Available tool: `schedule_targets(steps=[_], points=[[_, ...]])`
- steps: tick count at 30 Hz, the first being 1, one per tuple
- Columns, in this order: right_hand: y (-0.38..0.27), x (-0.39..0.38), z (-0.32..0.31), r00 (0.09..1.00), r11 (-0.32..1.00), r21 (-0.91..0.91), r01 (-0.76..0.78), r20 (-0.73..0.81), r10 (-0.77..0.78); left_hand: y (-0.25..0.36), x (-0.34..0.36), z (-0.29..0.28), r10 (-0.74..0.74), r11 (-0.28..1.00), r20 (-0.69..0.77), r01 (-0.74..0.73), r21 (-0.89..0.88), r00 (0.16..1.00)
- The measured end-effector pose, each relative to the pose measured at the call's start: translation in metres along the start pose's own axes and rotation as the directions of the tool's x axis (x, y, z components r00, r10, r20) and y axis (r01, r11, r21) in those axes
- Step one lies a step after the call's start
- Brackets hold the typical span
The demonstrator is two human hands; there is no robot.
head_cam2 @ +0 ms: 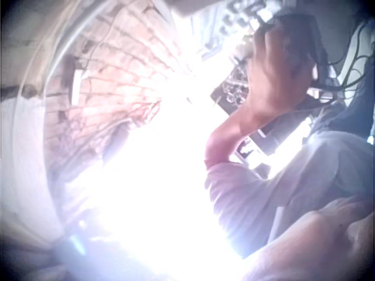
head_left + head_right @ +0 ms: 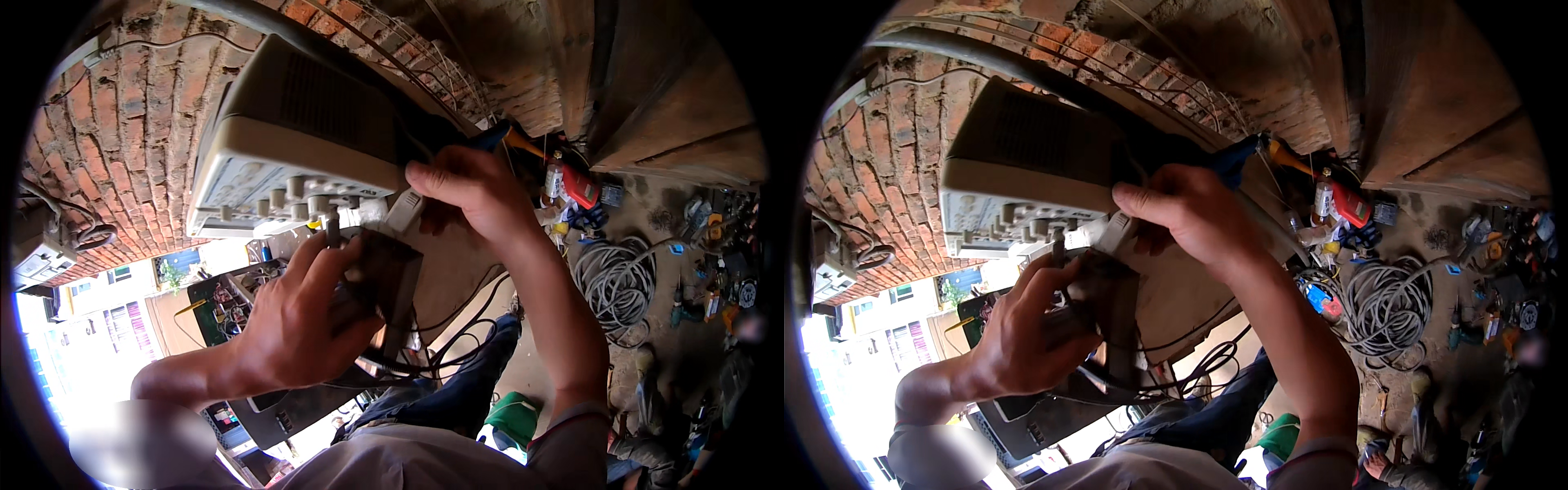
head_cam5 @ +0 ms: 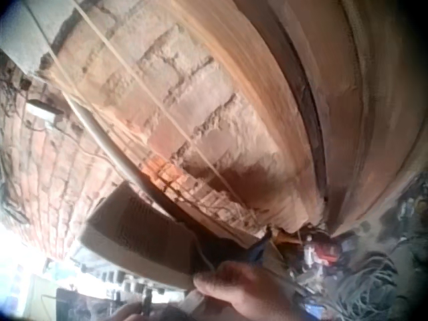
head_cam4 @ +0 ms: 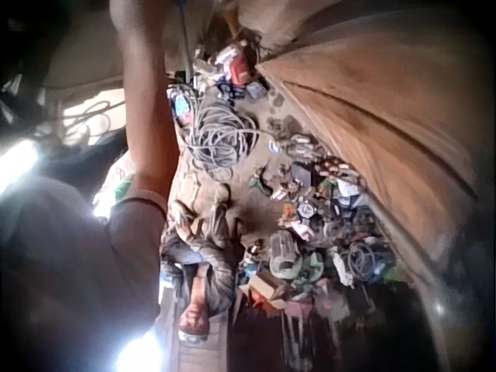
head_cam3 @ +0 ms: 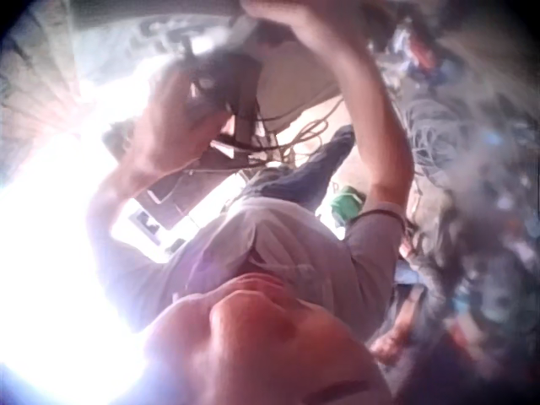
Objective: The person adjusts an oscilloscope and then uses a soldering iron to solder wires and components on a circuit board. They handle solder wire and a small electronic component while working at a cluttered workbench.
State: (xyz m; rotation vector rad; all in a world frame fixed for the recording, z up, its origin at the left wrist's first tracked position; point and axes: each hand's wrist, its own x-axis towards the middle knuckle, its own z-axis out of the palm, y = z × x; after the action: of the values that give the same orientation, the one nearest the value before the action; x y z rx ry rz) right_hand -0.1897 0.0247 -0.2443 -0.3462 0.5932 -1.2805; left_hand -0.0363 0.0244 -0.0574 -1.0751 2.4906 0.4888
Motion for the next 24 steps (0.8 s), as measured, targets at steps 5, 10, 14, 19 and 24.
schedule_targets(steps=[5, 10, 14, 19, 24], points=[[0.004, 0.001, -0.004, 0.996, 0.996, -0.023, 0.086, -0.003, -0.086, 0.003, 0.005, -0.002, -0.038, 0.998, 0.014, 0.037, 0.044, 0.999], [0.008, 0.005, -0.006, 0.993, 0.985, -0.121, 0.122, 0.021, -0.12, 0.005, 0.006, -0.005, -0.072, 0.997, 0.047, 0.072, 0.008, 0.996], [0.004, 0.005, 0.002, 0.991, 0.987, -0.092, 0.13, 0.044, -0.126, 0.005, 0.004, -0.004, -0.089, 0.996, 0.052, 0.09, -0.026, 0.995], [0.01, 0.008, -0.003, 0.982, 0.991, -0.024, 0.134, 0.139, -0.129, 0.004, 0.005, -0.004, -0.063, 0.997, 0.04, 0.064, -0.032, 0.997], [0.008, 0.006, -0.009, 0.965, 0.991, 0.113, 0.074, 0.242, -0.1, 0.005, 0.004, -0.005, -0.093, 0.995, 0.064, 0.095, -0.023, 0.994]])
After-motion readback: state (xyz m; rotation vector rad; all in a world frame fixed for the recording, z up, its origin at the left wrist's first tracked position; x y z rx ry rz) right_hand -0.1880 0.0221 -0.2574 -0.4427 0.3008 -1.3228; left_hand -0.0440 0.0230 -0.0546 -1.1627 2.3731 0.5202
